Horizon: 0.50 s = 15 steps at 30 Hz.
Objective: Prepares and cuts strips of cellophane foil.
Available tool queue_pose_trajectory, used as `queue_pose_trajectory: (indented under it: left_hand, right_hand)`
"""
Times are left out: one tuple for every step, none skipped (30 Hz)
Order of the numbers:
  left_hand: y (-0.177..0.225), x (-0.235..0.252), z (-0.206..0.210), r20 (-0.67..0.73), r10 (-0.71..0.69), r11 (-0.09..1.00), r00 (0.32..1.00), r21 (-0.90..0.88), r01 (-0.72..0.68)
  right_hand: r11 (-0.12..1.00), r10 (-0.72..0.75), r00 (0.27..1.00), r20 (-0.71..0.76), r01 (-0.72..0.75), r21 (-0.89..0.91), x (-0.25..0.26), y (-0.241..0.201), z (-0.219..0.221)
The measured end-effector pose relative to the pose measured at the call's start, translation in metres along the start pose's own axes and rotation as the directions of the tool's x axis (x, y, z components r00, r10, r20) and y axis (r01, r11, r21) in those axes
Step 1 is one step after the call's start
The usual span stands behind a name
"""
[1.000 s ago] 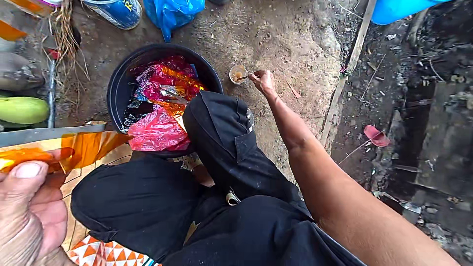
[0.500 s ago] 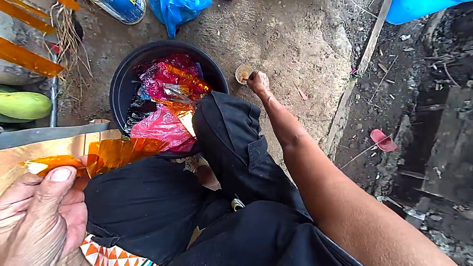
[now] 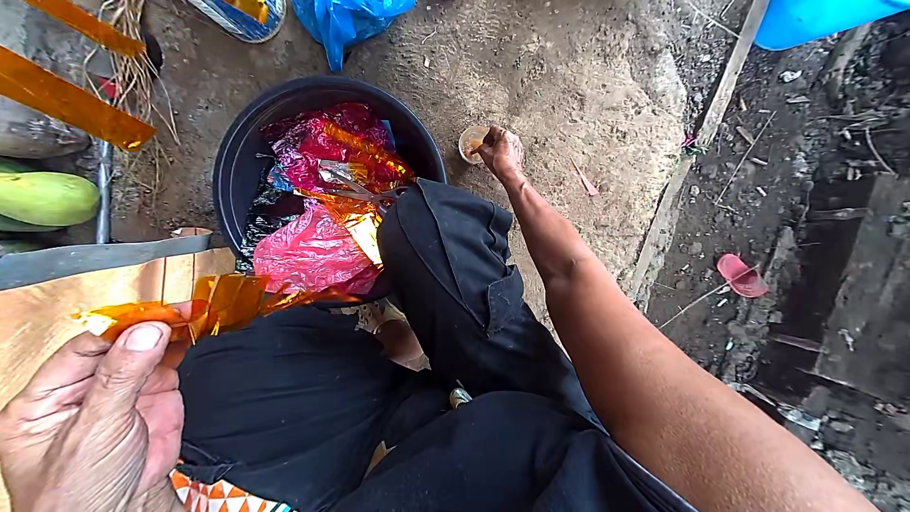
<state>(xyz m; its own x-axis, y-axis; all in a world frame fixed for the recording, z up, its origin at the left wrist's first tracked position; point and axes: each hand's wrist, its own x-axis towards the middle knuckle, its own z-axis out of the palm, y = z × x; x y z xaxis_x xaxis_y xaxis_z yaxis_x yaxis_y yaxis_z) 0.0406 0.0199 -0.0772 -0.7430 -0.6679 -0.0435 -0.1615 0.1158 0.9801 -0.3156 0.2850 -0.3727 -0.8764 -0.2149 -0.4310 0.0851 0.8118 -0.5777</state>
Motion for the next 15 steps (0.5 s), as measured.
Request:
queue_pose_trajectory:
  left_hand:
    - [-0.001, 0.0, -0.002, 0.009, -0.002, 1.0, 1.0, 0.001, 0.002]
    - [-0.002, 0.0, -0.002, 0.012, -0.007, 1.0, 1.0, 0.004, 0.007]
    - [-0.001, 0.0, -0.001, 0.011, -0.011, 1.0, 1.0, 0.006, 0.011]
    - [-0.001, 0.0, -0.001, 0.015, -0.012, 1.0, 1.0, 0.004, 0.012]
    - [-0.001, 0.0, -0.001, 0.018, -0.013, 1.0, 1.0, 0.0, 0.013]
    - [-0.001, 0.0, 0.0, 0.017, -0.013, 1.0, 1.0, -0.006, 0.013]
    - [-0.001, 0.0, 0.001, 0.018, -0.01, 1.0, 1.0, -0.005, 0.01]
    - [-0.001, 0.0, 0.002, 0.016, -0.007, 1.0, 1.0, -0.003, 0.008]
    - [-0.001, 0.0, 0.002, 0.015, -0.004, 1.0, 1.0, -0.008, 0.004]
    - [-0.001, 0.0, 0.002, 0.018, 0.0, 1.0, 1.0, -0.009, 0.001]
    - [-0.002, 0.0, 0.001, 0.019, 0.001, 1.0, 1.0, -0.007, -0.001]
    - [-0.002, 0.0, 0.001, 0.018, 0.002, 1.0, 1.0, -0.004, -0.002]
    - [-0.002, 0.0, 0.0, 0.02, 0.002, 1.0, 1.0, -0.001, -0.002]
    - [-0.002, 0.0, 0.0, 0.018, -0.002, 1.0, 1.0, 0.003, 0.002]
    - [-0.001, 0.001, 0.0, 0.015, -0.007, 1.0, 1.0, 0.006, 0.007]
  right_hand:
    - [1.0, 0.0, 1.0, -0.018, 0.0, 0.02, 0.0, 0.002, -0.002]
    - [0.999, -0.003, 0.999, -0.034, 0.004, 0.037, -0.001, 0.004, -0.003]
    - [0.998, -0.009, 0.999, -0.049, 0.012, 0.055, -0.002, 0.006, -0.004]
    - [0.997, -0.014, 0.998, -0.062, 0.019, 0.075, -0.003, 0.007, -0.005]
    - [0.995, -0.019, 0.997, -0.069, 0.026, 0.1, -0.004, 0.009, -0.006]
    - [0.992, -0.021, 0.998, -0.066, 0.03, 0.126, -0.005, 0.011, -0.006]
    - [0.987, -0.023, 0.998, -0.064, 0.033, 0.155, -0.005, 0.013, -0.006]
    - [0.983, -0.021, 0.998, -0.065, 0.033, 0.181, -0.005, 0.015, -0.005]
    - [0.978, -0.018, 0.997, -0.069, 0.032, 0.205, -0.004, 0.017, -0.003]
    - [0.973, -0.012, 0.997, -0.077, 0.029, 0.231, -0.004, 0.019, -0.002]
    - [0.968, -0.003, 0.995, -0.095, 0.026, 0.249, -0.004, 0.021, -0.002]
    - [0.967, 0.01, 0.993, -0.117, 0.021, 0.256, -0.004, 0.021, -0.002]
    - [0.967, 0.021, 0.99, -0.137, 0.014, 0.253, -0.005, 0.02, -0.003]
    - [0.972, 0.033, 0.988, -0.151, 0.004, 0.236, -0.005, 0.019, -0.003]
    - [0.978, 0.043, 0.987, -0.158, -0.009, 0.208, -0.005, 0.018, -0.003]
